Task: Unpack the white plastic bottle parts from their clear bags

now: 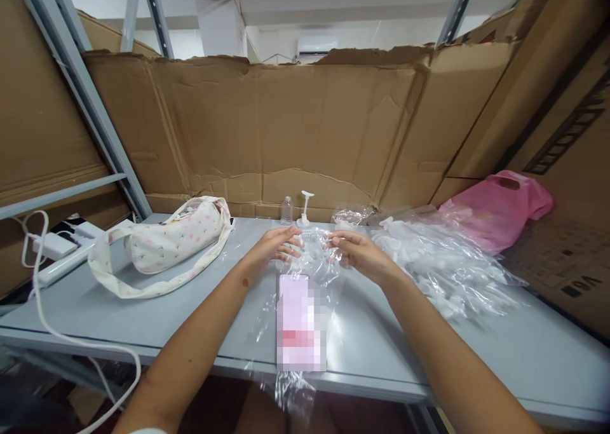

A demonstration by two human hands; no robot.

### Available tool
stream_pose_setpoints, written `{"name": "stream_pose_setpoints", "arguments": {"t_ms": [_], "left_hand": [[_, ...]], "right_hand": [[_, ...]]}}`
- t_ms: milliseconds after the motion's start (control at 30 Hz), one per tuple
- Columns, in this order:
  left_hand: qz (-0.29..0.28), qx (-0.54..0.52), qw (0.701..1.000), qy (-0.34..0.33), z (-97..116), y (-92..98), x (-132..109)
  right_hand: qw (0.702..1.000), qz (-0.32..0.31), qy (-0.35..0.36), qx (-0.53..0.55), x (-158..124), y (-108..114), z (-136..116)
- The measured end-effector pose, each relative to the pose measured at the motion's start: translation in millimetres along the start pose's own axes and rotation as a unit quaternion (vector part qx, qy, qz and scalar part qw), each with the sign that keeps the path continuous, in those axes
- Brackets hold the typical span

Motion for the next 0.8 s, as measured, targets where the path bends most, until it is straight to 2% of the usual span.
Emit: {"name": "stream_pose_setpoints", "arguments": {"t_ms": [100, 167, 367, 433, 600, 800], "left_hand": [[0.044, 0.010, 0.999, -0.009, -3, -3.8, -1], [0.080, 0.012, 0.996, -0.023, -3, -1.1, -1], [0.199, 0.002, 0.974, -0.111, 6, 22.9, 0], [0.218, -0.012, 0.966, -0.137, 8, 27.9, 1], [0.241, -0.027, 0.954, -0.176, 12, 32.9, -1], [0.262, 0.008, 0.936, -0.236, 25, 32.8, -11]], "right_hand": [[0.998, -0.053, -0.007, -0.036, -5, -17, 8], [0.996, -0.054, 0.003, -0.068, -5, -20, 10], [0.989, 0.062, 0.060, -0.122, 5, 2, 3], [0.990, 0.067, 0.060, -0.112, 5, 3, 2], [0.990, 0.011, 0.055, -0.126, 0, -12, 4], [0.989, 0.048, 0.081, -0.115, 0, -11, -4]]}}
Point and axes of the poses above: each hand's wrist, its own x-axis towards the middle knuckle, its own y-axis out of the back of the hand, z = x × y, the point moved 8 cm from there along x, towards the middle knuckle, and after that the axes turned 13 degrees about z, right-handed, at the moved point
